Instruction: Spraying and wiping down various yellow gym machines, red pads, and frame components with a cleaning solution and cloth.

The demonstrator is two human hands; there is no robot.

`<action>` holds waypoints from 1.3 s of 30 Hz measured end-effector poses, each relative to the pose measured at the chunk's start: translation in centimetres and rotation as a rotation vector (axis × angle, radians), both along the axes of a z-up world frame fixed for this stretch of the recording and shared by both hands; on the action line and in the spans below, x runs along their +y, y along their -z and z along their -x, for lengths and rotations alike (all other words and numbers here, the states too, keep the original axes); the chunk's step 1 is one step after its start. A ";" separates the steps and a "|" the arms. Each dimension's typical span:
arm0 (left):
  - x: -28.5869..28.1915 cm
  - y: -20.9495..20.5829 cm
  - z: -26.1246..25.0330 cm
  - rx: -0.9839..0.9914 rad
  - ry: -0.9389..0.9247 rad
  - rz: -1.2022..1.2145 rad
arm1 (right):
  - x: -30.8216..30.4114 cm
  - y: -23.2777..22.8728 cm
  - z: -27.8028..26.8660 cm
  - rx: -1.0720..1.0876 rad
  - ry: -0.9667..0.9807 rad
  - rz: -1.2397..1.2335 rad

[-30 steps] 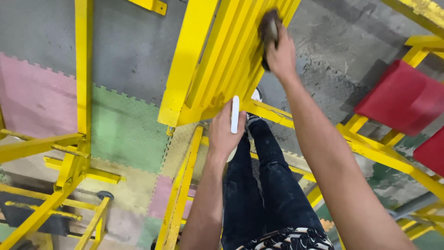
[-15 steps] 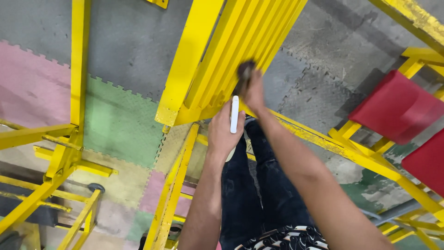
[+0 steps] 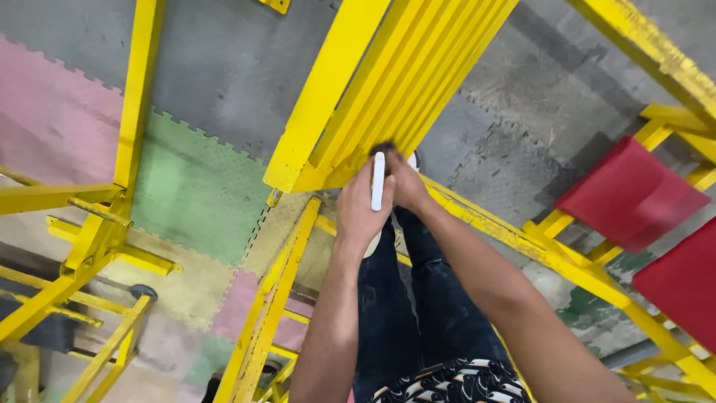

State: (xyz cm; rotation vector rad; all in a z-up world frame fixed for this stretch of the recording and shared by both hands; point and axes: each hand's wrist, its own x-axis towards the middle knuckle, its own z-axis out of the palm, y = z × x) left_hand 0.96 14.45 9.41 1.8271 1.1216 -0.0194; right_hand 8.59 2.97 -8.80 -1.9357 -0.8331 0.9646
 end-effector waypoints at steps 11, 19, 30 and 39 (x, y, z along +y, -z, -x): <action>-0.1 -2.0 0.1 0.038 -0.046 0.053 | 5.5 5.1 -12.3 -0.290 0.255 0.094; 0.2 -1.3 1.3 0.056 -0.083 0.095 | 4.7 -1.6 0.3 0.011 0.197 0.388; 0.1 -1.4 1.2 -0.026 -0.113 0.052 | 6.5 9.7 -13.7 -0.340 0.446 0.038; 0.2 -1.2 3.6 -0.040 -0.172 0.048 | 3.9 4.4 -0.2 -0.287 0.247 0.208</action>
